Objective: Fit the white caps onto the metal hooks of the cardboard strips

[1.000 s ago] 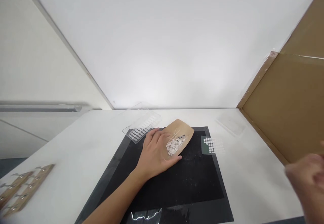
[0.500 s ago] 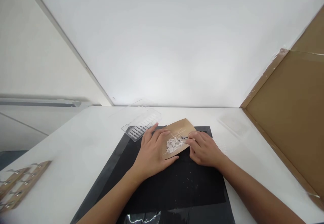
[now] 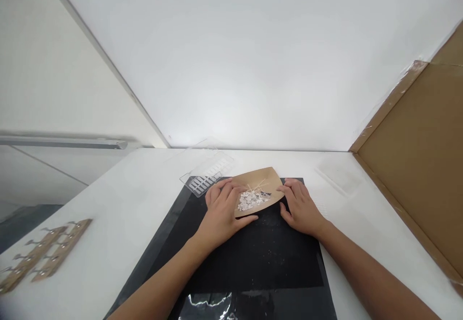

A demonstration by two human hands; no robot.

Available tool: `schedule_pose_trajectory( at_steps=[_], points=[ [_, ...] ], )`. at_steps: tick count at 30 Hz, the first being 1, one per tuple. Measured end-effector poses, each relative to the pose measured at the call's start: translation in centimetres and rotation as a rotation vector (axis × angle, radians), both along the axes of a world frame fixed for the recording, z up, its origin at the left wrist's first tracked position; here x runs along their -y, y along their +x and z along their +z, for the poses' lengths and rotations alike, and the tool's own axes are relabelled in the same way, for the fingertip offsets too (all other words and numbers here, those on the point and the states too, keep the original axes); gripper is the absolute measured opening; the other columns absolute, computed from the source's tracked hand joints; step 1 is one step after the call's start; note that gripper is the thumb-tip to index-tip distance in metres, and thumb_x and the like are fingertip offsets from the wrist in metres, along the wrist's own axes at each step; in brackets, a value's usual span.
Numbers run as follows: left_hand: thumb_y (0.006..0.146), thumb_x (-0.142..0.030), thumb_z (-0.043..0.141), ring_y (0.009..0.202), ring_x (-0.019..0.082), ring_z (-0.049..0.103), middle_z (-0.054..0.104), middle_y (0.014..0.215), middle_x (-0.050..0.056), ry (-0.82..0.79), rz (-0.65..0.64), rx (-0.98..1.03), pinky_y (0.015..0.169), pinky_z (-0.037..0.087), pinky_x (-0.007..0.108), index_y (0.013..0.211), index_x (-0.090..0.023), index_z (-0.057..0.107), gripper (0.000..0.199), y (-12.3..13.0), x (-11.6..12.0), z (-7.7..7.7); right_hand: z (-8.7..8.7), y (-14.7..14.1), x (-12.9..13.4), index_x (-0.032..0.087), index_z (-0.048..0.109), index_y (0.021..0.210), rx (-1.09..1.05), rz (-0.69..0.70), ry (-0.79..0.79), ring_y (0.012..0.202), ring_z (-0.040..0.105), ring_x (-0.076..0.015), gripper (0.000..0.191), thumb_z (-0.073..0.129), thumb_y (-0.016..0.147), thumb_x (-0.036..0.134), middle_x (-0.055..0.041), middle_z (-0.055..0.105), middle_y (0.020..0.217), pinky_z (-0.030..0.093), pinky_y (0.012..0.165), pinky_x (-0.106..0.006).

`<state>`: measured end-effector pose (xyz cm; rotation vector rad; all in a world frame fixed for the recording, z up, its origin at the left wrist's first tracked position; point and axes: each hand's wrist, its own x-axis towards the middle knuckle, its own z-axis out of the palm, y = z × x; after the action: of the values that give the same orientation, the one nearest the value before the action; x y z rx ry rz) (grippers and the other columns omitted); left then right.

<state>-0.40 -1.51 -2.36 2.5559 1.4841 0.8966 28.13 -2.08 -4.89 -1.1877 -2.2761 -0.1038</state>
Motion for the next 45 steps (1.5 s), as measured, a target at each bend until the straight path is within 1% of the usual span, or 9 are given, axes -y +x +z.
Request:
schedule_pose_trajectory(
  at_steps=[5, 9, 13, 16, 20, 24, 31, 42, 45],
  points=[
    [0.094, -0.048, 0.073, 0.140, 0.043, 0.048, 0.068, 0.127, 0.014, 0.088, 0.091, 0.017, 0.116, 0.035, 0.064, 0.123, -0.024, 0.065, 0.039, 0.3, 0.1, 0.9, 0.0, -0.1, 0.1, 0.023, 0.047, 0.139, -0.011, 0.019, -0.005, 0.137, 0.049, -0.0381, 0.044, 0.058, 0.097, 0.015, -0.0166, 0.051, 0.131, 0.048, 0.114, -0.062],
    [0.099, -0.038, 0.062, 0.139, 0.045, 0.047, 0.068, 0.123, 0.017, 0.139, 0.316, 0.023, 0.109, 0.040, 0.066, 0.119, -0.022, 0.065, 0.026, -1.7, -0.3, 2.7, -0.4, 0.0, 0.0, 0.024, 0.049, 0.138, -0.023, 0.042, -0.006, 0.137, 0.049, -0.0386, 0.043, 0.058, 0.097, 0.015, -0.0158, 0.051, 0.131, 0.048, 0.114, -0.064],
    [0.098, -0.047, 0.059, 0.127, 0.045, 0.054, 0.067, 0.118, 0.019, 0.221, 0.575, 0.047, 0.107, 0.044, 0.066, 0.119, -0.018, 0.064, 0.037, -7.5, 0.9, 4.0, -0.6, 0.0, 0.0, 0.024, 0.050, 0.138, -0.046, 0.043, 0.000, 0.138, 0.049, -0.0386, 0.044, 0.060, 0.096, 0.017, -0.0158, 0.050, 0.131, 0.049, 0.114, -0.063],
    [0.096, -0.057, 0.055, 0.121, 0.049, 0.058, 0.066, 0.114, 0.025, 0.254, 0.780, -0.010, 0.109, 0.042, 0.071, 0.119, -0.011, 0.065, 0.052, -13.3, 3.7, 3.5, -0.7, 0.0, 0.1, 0.024, 0.050, 0.139, -0.055, 0.046, 0.002, 0.139, 0.048, -0.0388, 0.044, 0.060, 0.097, 0.017, -0.0159, 0.049, 0.131, 0.048, 0.115, -0.063],
    [0.095, -0.060, 0.050, 0.133, 0.060, 0.050, 0.059, 0.126, 0.037, 0.070, 1.066, -0.026, 0.104, 0.043, 0.077, 0.127, 0.000, 0.062, 0.069, -19.1, 8.3, 2.0, -0.8, -0.1, 0.2, 0.023, 0.049, 0.140, -0.060, 0.061, -0.017, 0.139, 0.047, -0.0386, 0.043, 0.059, 0.098, 0.017, -0.0161, 0.048, 0.132, 0.048, 0.115, -0.063],
    [0.094, -0.058, 0.049, 0.140, 0.064, 0.040, 0.046, 0.141, 0.044, -0.231, 1.278, 0.005, 0.104, 0.045, 0.074, 0.138, 0.010, 0.054, 0.081, -20.5, 10.8, 1.4, -0.9, -0.2, 0.2, 0.023, 0.050, 0.139, -0.089, 0.083, -0.002, 0.137, 0.047, -0.0385, 0.042, 0.060, 0.099, 0.018, -0.0164, 0.048, 0.133, 0.050, 0.113, -0.062],
    [0.095, -0.064, 0.045, 0.144, 0.055, 0.042, 0.051, 0.149, 0.033, -0.471, 1.284, 0.048, 0.108, 0.047, 0.067, 0.145, -0.004, 0.057, 0.079, -20.7, 10.1, 1.5, -0.9, -0.1, 0.0, 0.026, 0.055, 0.132, -0.134, 0.100, 0.024, 0.135, 0.049, -0.0385, 0.037, 0.060, 0.097, 0.015, -0.0143, 0.050, 0.129, 0.052, 0.110, -0.061],
    [0.087, -0.064, 0.058, 0.147, 0.055, 0.041, 0.043, 0.158, 0.029, -0.448, 1.380, 0.073, 0.105, 0.051, 0.067, 0.146, -0.014, 0.059, 0.077, -20.8, 9.7, 2.1, -0.4, -0.1, 0.1, 0.026, 0.060, 0.127, -0.178, 0.097, -0.014, 0.132, 0.050, -0.0368, 0.035, 0.061, 0.095, 0.011, -0.0135, 0.050, 0.126, 0.052, 0.107, -0.060],
    [0.087, -0.056, 0.058, 0.142, 0.052, 0.048, 0.055, 0.152, 0.026, -0.435, 1.352, -0.023, 0.099, 0.055, 0.064, 0.141, -0.014, 0.064, 0.069, -21.5, 9.4, 1.9, -0.2, -0.2, 0.1, 0.026, 0.062, 0.122, -0.177, 0.127, -0.029, 0.128, 0.052, -0.0354, 0.032, 0.061, 0.095, 0.009, -0.0123, 0.052, 0.122, 0.052, 0.105, -0.058]
  ],
)
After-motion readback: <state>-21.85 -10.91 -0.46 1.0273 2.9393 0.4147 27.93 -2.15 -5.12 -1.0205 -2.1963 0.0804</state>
